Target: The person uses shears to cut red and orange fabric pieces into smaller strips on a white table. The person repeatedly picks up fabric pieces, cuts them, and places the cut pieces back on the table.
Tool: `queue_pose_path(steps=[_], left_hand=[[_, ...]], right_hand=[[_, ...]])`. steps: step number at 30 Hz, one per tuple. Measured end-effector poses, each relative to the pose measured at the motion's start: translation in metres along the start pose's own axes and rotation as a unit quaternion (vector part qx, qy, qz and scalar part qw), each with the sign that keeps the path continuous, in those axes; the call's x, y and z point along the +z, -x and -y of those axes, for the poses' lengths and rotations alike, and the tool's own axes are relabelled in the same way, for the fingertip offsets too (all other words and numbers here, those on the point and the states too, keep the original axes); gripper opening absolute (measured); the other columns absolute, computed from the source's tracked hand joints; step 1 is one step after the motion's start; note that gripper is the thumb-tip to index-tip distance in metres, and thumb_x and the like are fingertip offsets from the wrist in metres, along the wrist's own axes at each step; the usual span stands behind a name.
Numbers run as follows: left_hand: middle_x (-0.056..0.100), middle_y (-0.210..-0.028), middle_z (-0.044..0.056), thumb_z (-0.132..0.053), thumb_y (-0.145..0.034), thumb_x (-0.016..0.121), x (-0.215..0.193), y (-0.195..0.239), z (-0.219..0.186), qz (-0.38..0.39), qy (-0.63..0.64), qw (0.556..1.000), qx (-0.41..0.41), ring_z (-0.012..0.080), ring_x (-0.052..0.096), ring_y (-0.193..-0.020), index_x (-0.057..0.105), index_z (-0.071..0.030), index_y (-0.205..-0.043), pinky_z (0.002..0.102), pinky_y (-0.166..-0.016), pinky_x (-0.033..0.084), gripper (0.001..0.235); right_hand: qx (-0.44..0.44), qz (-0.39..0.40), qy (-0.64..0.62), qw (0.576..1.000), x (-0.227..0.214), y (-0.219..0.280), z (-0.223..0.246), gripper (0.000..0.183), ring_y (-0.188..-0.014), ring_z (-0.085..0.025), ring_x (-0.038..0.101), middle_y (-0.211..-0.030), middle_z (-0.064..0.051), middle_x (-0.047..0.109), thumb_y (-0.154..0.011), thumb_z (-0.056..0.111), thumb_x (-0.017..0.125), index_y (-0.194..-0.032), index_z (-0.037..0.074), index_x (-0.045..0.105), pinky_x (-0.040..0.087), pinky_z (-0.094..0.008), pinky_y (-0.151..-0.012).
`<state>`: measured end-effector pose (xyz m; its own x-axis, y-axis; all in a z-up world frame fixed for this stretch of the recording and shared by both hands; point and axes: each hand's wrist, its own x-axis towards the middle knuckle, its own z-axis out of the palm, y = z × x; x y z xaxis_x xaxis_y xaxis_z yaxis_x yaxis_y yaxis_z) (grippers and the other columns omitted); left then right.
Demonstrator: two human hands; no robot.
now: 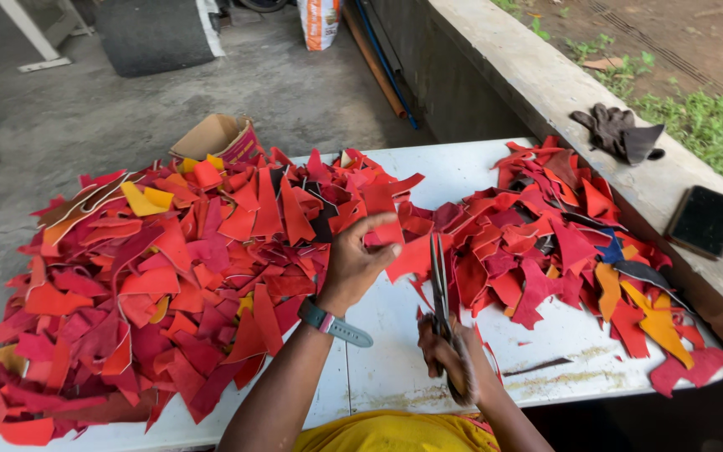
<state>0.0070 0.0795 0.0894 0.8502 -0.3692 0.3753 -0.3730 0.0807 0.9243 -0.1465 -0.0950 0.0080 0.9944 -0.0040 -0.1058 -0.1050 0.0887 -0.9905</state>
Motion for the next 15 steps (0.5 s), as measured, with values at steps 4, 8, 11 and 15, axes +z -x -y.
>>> queue_pose_path(steps=[4, 8, 11, 15], left_hand=[[0.064, -0.135, 0.009, 0.001, -0.086, 0.074, -0.010, -0.023, -0.019, -0.022, 0.029, 0.997, 0.069, 0.0036, 0.066, -0.100, 0.058, 0.002, -0.137, 0.021, -0.083, 0.060, 0.053], [0.065, -0.137, 0.010, -0.001, -0.083, 0.073, -0.008, -0.023, -0.038, -0.018, 0.052, 0.998, 0.025, 0.0123, 0.061, -0.091, 0.055, -0.001, -0.143, 0.027, -0.078, 0.056, 0.063], [0.063, -0.144, 0.015, 0.001, -0.084, 0.076, 0.000, -0.012, -0.045, 0.028, -0.015, 0.991, 0.134, 0.0190, 0.056, -0.136, 0.057, 0.004, -0.142, 0.033, -0.115, 0.043, 0.061], [0.064, -0.142, 0.014, -0.003, -0.083, 0.076, 0.009, 0.002, -0.045, 0.040, -0.051, 0.994, 0.089, 0.0195, 0.058, -0.134, 0.058, 0.001, -0.141, 0.034, -0.114, 0.045, 0.060]], right_hand=[[0.040, 0.073, 0.095, 0.992, -0.007, 0.018, 0.000, 0.027, -0.060, -0.019, 0.061, -0.079, -0.012, 0.058, -0.081, 0.021, 0.059, -0.097, 0.000, 0.061, 0.052, -0.034, -0.060], [0.039, 0.028, 0.112, 0.993, -0.001, 0.020, 0.009, 0.027, -0.068, -0.018, 0.060, -0.085, -0.007, 0.061, -0.080, 0.020, 0.057, -0.101, 0.004, 0.061, 0.053, -0.033, -0.067], [0.005, -0.014, 0.091, 0.996, 0.009, 0.008, 0.016, 0.029, -0.075, -0.017, 0.057, -0.091, -0.004, 0.060, -0.080, 0.018, 0.057, -0.107, 0.007, 0.060, 0.051, -0.032, -0.073], [-0.055, -0.017, 0.143, 0.988, 0.012, 0.001, 0.021, 0.025, -0.078, -0.016, 0.055, -0.090, -0.005, 0.057, -0.084, 0.017, 0.058, -0.106, 0.005, 0.061, 0.049, -0.031, -0.075]])
